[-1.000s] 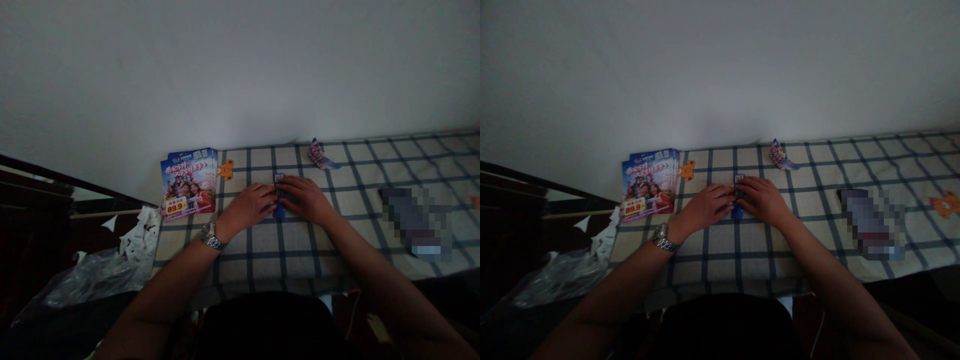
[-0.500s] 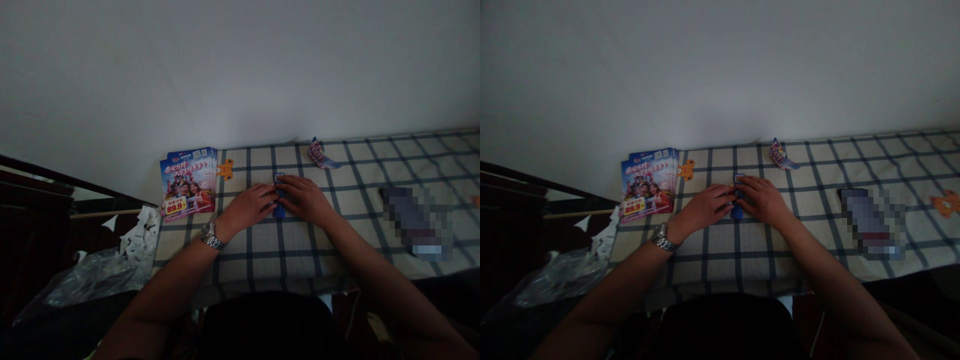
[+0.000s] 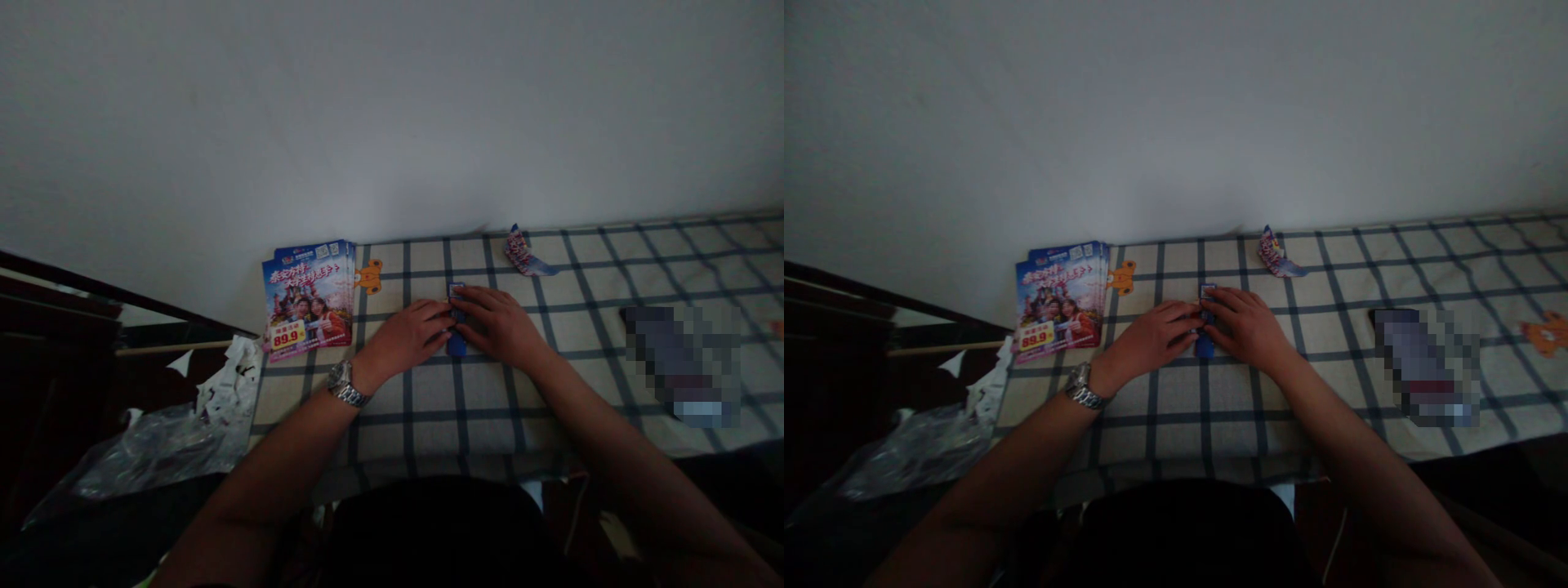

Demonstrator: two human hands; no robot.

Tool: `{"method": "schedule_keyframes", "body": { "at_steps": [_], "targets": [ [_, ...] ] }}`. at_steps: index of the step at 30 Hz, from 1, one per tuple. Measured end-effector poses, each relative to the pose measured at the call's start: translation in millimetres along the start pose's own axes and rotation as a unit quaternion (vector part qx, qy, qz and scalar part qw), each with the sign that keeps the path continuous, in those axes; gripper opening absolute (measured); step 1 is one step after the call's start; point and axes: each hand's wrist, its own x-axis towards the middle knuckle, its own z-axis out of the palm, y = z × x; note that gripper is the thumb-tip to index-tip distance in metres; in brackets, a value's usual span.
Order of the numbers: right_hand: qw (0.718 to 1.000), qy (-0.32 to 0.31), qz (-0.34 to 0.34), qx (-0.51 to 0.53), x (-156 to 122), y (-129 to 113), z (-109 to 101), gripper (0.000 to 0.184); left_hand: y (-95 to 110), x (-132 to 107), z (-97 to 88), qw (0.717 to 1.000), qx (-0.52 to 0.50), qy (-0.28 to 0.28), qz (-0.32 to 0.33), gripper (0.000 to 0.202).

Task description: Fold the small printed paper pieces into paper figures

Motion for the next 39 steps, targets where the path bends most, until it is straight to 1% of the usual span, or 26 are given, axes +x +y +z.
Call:
{"method": "schedule_keyframes", "body": {
  "at_steps": [14,21,32,39],
  "targets": [
    [1.000,-0.004,0.003,0.000,1.1,-2.4,-1.9,0.043,-2.0,-0.9,-0.5,1.000,-0.008,-0.003,-0.007,0.030],
    [1.000,-0.002,0.004,-0.010,0.7,-1.2,0.7,0.043,-6.4,-2.5,1.3,1.000,-0.003,-0.003,0.005,0.031],
    [1.000,-0.007,0.002,-0.013,1.0,-2.7,-0.4,0.044,-0.6,-0.2,7.1,0.999,-0.002,0.027,-0.022,0.025],
    [1.000,-0.003,0.000,-0.010,0.1,-1.5,0.4,0.044,1.2,1.4,6.8,0.999,0.000,0.020,-0.034,0.026]
  ]
}}
